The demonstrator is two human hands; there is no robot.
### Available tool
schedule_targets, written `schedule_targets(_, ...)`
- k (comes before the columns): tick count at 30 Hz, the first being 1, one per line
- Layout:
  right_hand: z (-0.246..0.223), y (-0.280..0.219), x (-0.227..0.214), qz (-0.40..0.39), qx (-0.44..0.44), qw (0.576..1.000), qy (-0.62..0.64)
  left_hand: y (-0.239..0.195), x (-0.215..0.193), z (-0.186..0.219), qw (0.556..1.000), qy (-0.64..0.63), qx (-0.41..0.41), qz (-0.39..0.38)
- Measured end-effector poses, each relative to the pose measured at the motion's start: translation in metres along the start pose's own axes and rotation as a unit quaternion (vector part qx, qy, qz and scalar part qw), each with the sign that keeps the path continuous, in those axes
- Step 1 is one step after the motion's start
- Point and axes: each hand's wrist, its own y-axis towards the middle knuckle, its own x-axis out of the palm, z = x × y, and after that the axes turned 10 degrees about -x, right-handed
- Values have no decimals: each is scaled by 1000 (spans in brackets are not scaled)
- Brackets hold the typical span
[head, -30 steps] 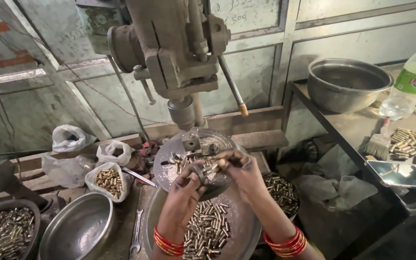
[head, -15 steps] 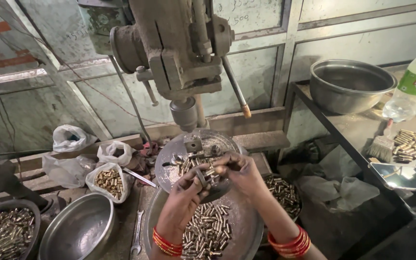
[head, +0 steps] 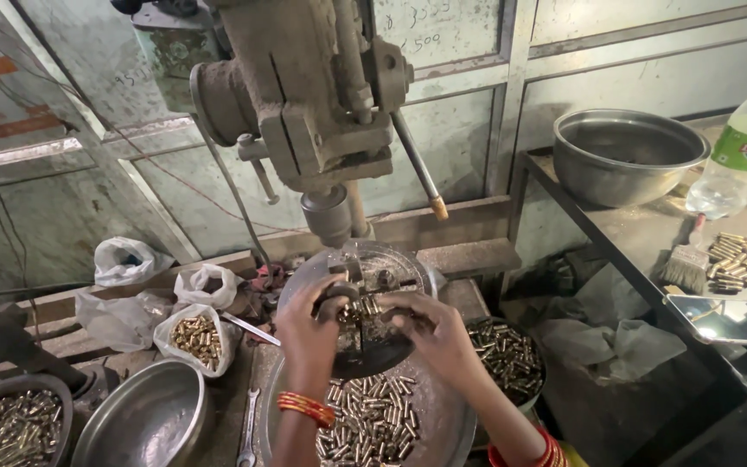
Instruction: Feeding small brass metal casings into a fixture on an industrial press for processing.
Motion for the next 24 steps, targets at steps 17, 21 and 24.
schedule_targets(17, -84, 132, -38, 140, -339, 878, -307, 44, -1, -32, 984, -58, 112, -125)
schedule_targets(21, -13, 201, -45, 147, -202, 930, -268, 40, 1, -35, 978, -120, 65, -155)
schedule_targets(24, 4, 219, -47, 205, -313, 872, -316, 42, 4, -42, 981, -117, 67, -139)
